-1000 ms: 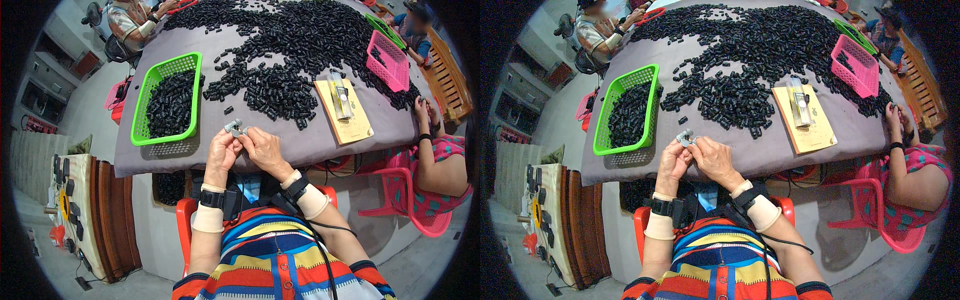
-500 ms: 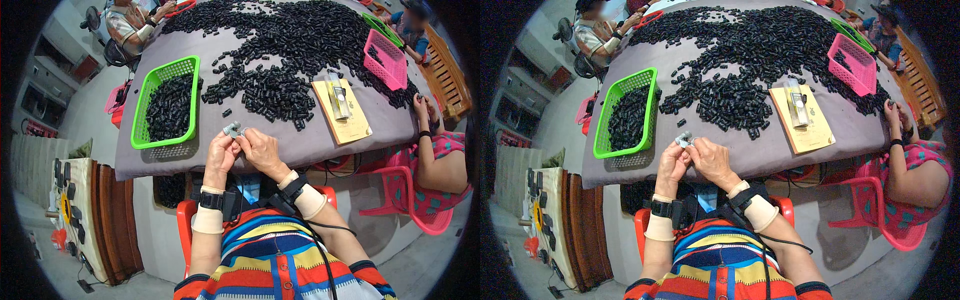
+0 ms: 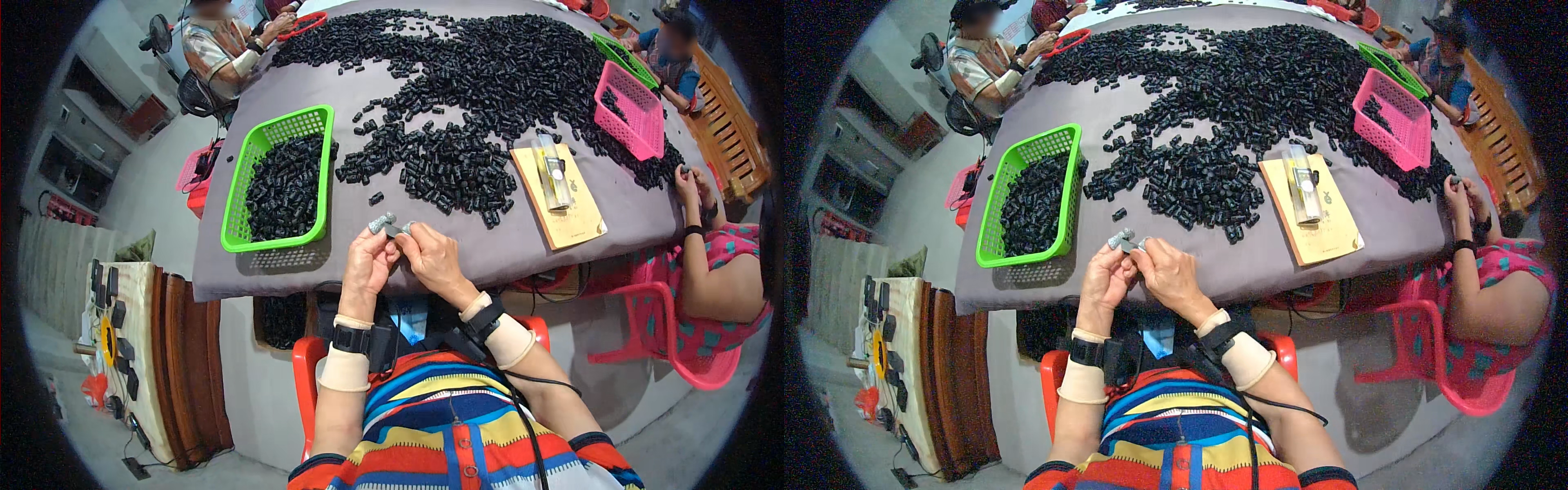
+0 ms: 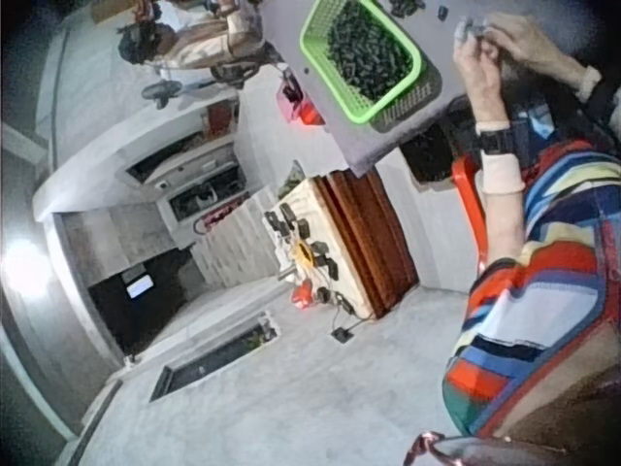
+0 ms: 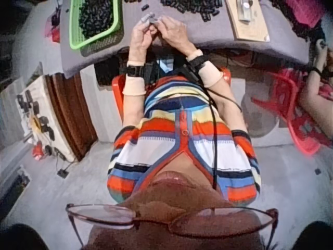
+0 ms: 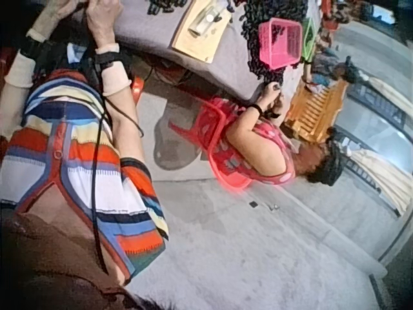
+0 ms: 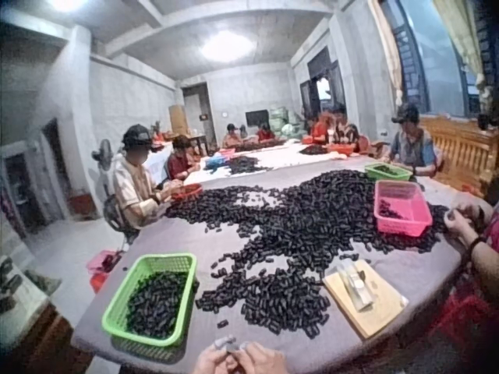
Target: Trimming and assembling small black plastic shoe components using a small blade.
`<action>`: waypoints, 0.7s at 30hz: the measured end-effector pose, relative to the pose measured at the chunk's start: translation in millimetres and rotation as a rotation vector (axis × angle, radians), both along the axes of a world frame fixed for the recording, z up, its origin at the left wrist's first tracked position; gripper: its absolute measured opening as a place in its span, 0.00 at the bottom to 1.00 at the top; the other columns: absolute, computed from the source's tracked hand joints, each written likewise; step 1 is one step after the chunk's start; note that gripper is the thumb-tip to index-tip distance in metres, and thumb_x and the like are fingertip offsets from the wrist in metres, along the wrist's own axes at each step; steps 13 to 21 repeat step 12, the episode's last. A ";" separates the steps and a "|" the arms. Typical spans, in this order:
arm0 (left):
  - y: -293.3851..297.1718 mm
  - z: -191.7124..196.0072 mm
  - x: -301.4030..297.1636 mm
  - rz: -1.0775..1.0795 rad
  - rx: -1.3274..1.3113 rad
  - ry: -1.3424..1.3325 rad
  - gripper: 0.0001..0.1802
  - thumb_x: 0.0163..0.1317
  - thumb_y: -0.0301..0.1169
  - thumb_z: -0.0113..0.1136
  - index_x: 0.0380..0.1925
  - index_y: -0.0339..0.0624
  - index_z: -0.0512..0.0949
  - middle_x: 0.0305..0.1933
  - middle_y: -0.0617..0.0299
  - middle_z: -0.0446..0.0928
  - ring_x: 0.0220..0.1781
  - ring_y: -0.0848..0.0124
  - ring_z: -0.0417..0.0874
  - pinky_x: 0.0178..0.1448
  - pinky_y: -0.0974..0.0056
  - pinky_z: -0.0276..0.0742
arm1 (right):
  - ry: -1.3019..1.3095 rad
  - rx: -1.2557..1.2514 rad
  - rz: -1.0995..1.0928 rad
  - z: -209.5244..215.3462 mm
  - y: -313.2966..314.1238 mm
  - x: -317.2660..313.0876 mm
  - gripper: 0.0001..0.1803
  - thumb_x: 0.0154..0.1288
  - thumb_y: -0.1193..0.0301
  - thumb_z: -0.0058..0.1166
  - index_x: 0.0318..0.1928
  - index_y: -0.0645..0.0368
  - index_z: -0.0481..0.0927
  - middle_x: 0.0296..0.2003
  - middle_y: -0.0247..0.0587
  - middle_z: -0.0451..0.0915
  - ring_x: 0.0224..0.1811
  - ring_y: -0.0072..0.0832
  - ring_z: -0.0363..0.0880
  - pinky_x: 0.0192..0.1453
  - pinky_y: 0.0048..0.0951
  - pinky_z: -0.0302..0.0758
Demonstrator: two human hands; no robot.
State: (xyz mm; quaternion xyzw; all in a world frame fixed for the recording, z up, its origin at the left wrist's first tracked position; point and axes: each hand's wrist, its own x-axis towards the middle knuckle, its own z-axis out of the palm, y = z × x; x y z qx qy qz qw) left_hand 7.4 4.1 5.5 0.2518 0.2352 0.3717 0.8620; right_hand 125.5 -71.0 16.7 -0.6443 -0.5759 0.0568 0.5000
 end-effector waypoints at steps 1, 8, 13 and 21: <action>-2.4 3.8 -0.3 0.011 0.005 0.020 0.13 0.60 0.23 0.51 0.46 0.36 0.73 0.30 0.62 0.74 0.24 0.76 0.71 0.26 0.72 0.67 | 0.059 -0.006 -0.007 -0.9 -0.6 0.9 0.12 0.62 0.64 0.51 0.26 0.58 0.70 0.23 0.45 0.73 0.23 0.46 0.74 0.24 0.41 0.67; 34.2 71.7 -40.9 0.274 0.381 0.299 0.13 0.54 0.21 0.59 0.41 0.37 0.77 0.26 0.63 0.76 0.18 0.78 0.74 0.19 0.75 0.69 | 0.157 -0.013 -0.007 -0.6 -1.8 5.5 0.15 0.64 0.63 0.48 0.24 0.58 0.67 0.20 0.44 0.72 0.22 0.46 0.72 0.23 0.40 0.64; 82.8 98.8 -70.7 0.486 0.552 0.480 0.15 0.55 0.21 0.59 0.44 0.32 0.75 0.26 0.61 0.76 0.19 0.76 0.74 0.20 0.75 0.72 | 0.188 -0.009 0.006 3.7 -2.0 3.1 0.15 0.64 0.63 0.49 0.24 0.59 0.67 0.20 0.44 0.72 0.22 0.46 0.72 0.23 0.40 0.64; 82.8 98.8 -70.7 0.486 0.552 0.480 0.15 0.55 0.21 0.59 0.44 0.32 0.75 0.26 0.61 0.76 0.19 0.76 0.74 0.20 0.75 0.72 | 0.188 -0.009 0.006 3.7 -2.0 3.1 0.15 0.64 0.63 0.49 0.24 0.59 0.67 0.20 0.44 0.72 0.22 0.46 0.72 0.23 0.40 0.64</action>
